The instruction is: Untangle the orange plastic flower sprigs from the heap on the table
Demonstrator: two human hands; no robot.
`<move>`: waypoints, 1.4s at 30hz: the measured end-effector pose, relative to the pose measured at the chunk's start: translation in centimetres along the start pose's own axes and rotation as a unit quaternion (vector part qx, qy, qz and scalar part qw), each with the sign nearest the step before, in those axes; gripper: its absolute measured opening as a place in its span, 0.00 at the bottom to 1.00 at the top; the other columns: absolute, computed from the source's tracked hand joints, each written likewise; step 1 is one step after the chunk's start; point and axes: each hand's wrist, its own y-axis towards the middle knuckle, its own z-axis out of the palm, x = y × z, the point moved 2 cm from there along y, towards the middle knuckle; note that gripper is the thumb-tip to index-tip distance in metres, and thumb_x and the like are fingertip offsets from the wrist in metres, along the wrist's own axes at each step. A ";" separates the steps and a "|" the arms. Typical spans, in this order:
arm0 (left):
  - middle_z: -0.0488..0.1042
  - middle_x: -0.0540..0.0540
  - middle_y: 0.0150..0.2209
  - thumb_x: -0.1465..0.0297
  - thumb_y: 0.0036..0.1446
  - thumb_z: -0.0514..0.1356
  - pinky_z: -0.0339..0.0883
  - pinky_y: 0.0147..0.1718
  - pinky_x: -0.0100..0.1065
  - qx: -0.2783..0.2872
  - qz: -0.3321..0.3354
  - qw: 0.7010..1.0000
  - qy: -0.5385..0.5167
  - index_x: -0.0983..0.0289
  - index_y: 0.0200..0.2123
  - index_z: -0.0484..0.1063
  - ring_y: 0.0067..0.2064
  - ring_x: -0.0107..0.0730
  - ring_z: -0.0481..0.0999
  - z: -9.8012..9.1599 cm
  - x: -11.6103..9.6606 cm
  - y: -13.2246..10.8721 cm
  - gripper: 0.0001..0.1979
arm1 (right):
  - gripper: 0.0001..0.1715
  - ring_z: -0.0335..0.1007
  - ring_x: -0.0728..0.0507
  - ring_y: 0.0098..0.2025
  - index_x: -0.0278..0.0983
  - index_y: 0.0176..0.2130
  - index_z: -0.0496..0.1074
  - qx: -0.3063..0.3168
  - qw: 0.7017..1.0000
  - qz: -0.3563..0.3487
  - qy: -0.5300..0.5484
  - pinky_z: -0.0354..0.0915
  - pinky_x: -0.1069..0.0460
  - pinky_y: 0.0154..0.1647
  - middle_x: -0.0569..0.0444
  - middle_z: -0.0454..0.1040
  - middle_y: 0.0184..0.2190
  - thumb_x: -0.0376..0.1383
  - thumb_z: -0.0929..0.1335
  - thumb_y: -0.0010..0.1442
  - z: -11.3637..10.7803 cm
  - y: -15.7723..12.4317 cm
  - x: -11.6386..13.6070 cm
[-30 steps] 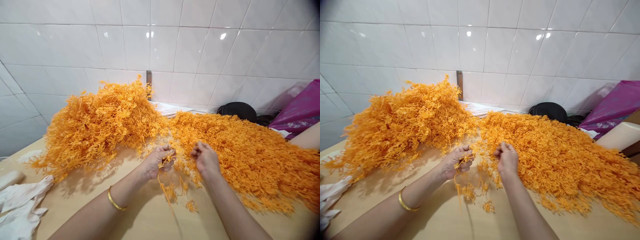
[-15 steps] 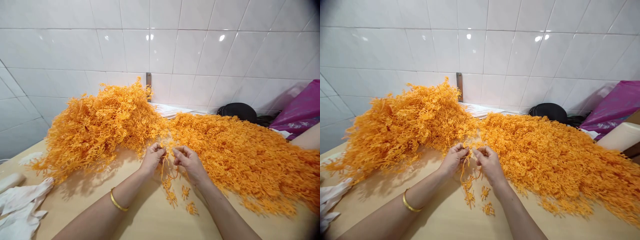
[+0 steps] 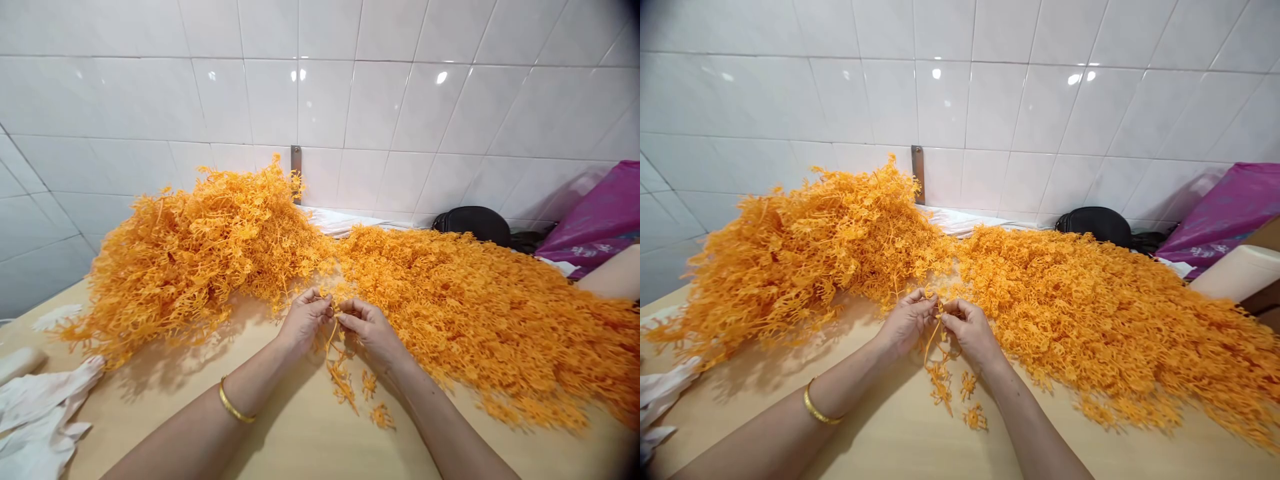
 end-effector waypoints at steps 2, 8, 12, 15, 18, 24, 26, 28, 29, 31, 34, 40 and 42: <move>0.65 0.47 0.20 0.74 0.38 0.64 0.59 0.22 0.24 0.001 -0.001 1.000 -0.001 0.65 0.21 0.60 0.21 0.19 0.65 0.0 0.0 0.0 0.12 | 0.08 0.56 0.54 0.18 0.35 0.28 0.68 0.010 1.000 -0.001 -0.010 0.54 0.58 0.17 0.60 0.64 0.19 0.37 0.69 0.45 0.2 -0.1 0.2; 0.66 0.48 0.19 0.75 0.37 0.64 0.57 0.20 0.24 -0.005 -0.028 0.999 0.025 0.66 0.22 0.63 0.20 0.20 0.65 0.4 0.0 -0.3 0.10 | 0.09 0.59 0.54 0.21 0.34 0.25 0.69 0.000 0.999 0.010 0.046 0.56 0.58 0.22 0.59 0.67 0.21 0.38 0.70 0.43 0.3 0.0 0.1; 0.66 0.47 0.19 0.75 0.37 0.63 0.54 0.18 0.22 0.003 -0.050 0.999 0.016 0.65 0.23 0.63 0.18 0.18 0.62 0.7 -0.1 -0.5 0.09 | 0.07 0.60 0.54 0.22 0.34 0.24 0.70 -0.001 0.994 0.040 0.104 0.56 0.58 0.23 0.59 0.67 0.22 0.34 0.71 0.41 -0.2 0.2 -0.2; 0.63 0.46 0.16 0.75 0.39 0.63 0.49 0.15 0.22 0.029 -0.062 0.997 0.019 0.66 0.23 0.64 0.15 0.17 0.58 0.9 -0.2 -0.6 0.08 | 0.06 0.59 0.55 0.22 0.34 0.24 0.69 -0.005 0.992 0.026 0.124 0.56 0.58 0.24 0.59 0.66 0.21 0.33 0.70 0.42 -0.6 0.3 -0.1; 0.59 0.45 0.13 0.75 0.42 0.61 0.48 0.14 0.21 0.042 -0.057 0.997 0.018 0.68 0.23 0.65 0.14 0.16 0.55 1.0 0.0 -0.5 0.05 | 0.07 0.58 0.55 0.22 0.34 0.23 0.67 -0.006 0.992 0.003 0.122 0.56 0.57 0.25 0.61 0.64 0.20 0.35 0.70 0.43 -0.7 0.5 -0.2; 0.60 0.48 0.15 0.78 0.49 0.55 0.58 0.20 0.22 0.020 -0.109 0.990 -0.090 0.69 0.22 0.65 0.18 0.18 0.61 1.4 0.4 -0.6 0.05 | 0.10 0.60 0.53 0.21 0.36 0.24 0.64 -0.050 0.996 -0.052 0.059 0.59 0.55 0.24 0.61 0.64 0.19 0.40 0.67 0.48 -0.3 1.0 -0.9; 0.60 0.48 0.16 0.78 0.50 0.54 0.58 0.20 0.22 0.035 -0.130 0.982 -0.136 0.70 0.24 0.66 0.18 0.18 0.61 1.5 0.0 -0.6 0.04 | 0.11 0.60 0.52 0.19 0.36 0.23 0.62 -0.113 0.988 -0.050 0.088 0.61 0.55 0.23 0.61 0.63 0.17 0.41 0.66 0.48 -1.1 1.3 -0.7; 0.59 0.48 0.16 0.77 0.50 0.54 0.57 0.19 0.22 0.044 -0.131 0.976 -0.168 0.70 0.26 0.66 0.19 0.18 0.61 1.3 -0.5 -0.5 0.04 | 0.12 0.60 0.53 0.17 0.37 0.21 0.60 -0.207 0.968 -0.037 0.138 0.63 0.54 0.23 0.62 0.62 0.16 0.40 0.66 0.47 -2.4 1.4 -0.2; 0.59 0.48 0.16 0.77 0.50 0.54 0.56 0.19 0.21 0.043 -0.126 0.977 -0.169 0.70 0.26 0.67 0.19 0.18 0.61 1.1 -0.6 -0.3 0.03 | 0.12 0.61 0.53 0.17 0.37 0.21 0.59 -0.243 0.957 -0.034 0.156 0.64 0.54 0.24 0.62 0.62 0.16 0.39 0.67 0.46 -3.0 1.3 0.1; 0.59 0.47 0.16 0.76 0.48 0.56 0.54 0.18 0.21 0.026 -0.114 0.985 -0.130 0.70 0.26 0.67 0.18 0.17 0.59 0.7 -0.7 -0.1 0.03 | 0.11 0.63 0.53 0.18 0.37 0.24 0.59 -0.259 0.952 -0.038 0.159 0.65 0.53 0.26 0.62 0.65 0.18 0.38 0.68 0.45 -3.6 1.2 0.9; 0.59 0.47 0.14 0.74 0.45 0.58 0.52 0.16 0.22 0.006 -0.105 0.994 -0.014 0.70 0.25 0.68 0.16 0.17 0.58 0.2 -0.1 0.2 0.04 | 0.15 0.63 0.53 0.18 0.39 0.32 0.61 -0.201 0.971 -0.048 0.118 0.65 0.54 0.26 0.62 0.67 0.20 0.36 0.68 0.44 -2.9 0.8 1.7; 0.58 0.46 0.11 0.71 0.42 0.59 0.46 0.14 0.24 0.005 -0.052 0.990 0.127 0.69 0.20 0.67 0.13 0.17 0.54 0.1 0.4 0.0 0.06 | 0.18 0.56 0.55 0.18 0.38 0.35 0.65 -0.099 0.991 -0.028 0.085 0.62 0.56 0.24 0.65 0.59 0.18 0.45 0.67 0.46 -1.2 0.1 1.7; 0.58 0.45 0.11 0.70 0.41 0.60 0.45 0.15 0.25 0.009 -0.050 0.988 0.149 0.67 0.18 0.64 0.13 0.18 0.54 0.2 0.3 -0.2 0.08 | 0.18 0.56 0.55 0.18 0.37 0.34 0.67 -0.068 0.997 -0.024 0.028 0.61 0.56 0.24 0.64 0.60 0.19 0.45 0.68 0.45 -1.0 0.1 1.5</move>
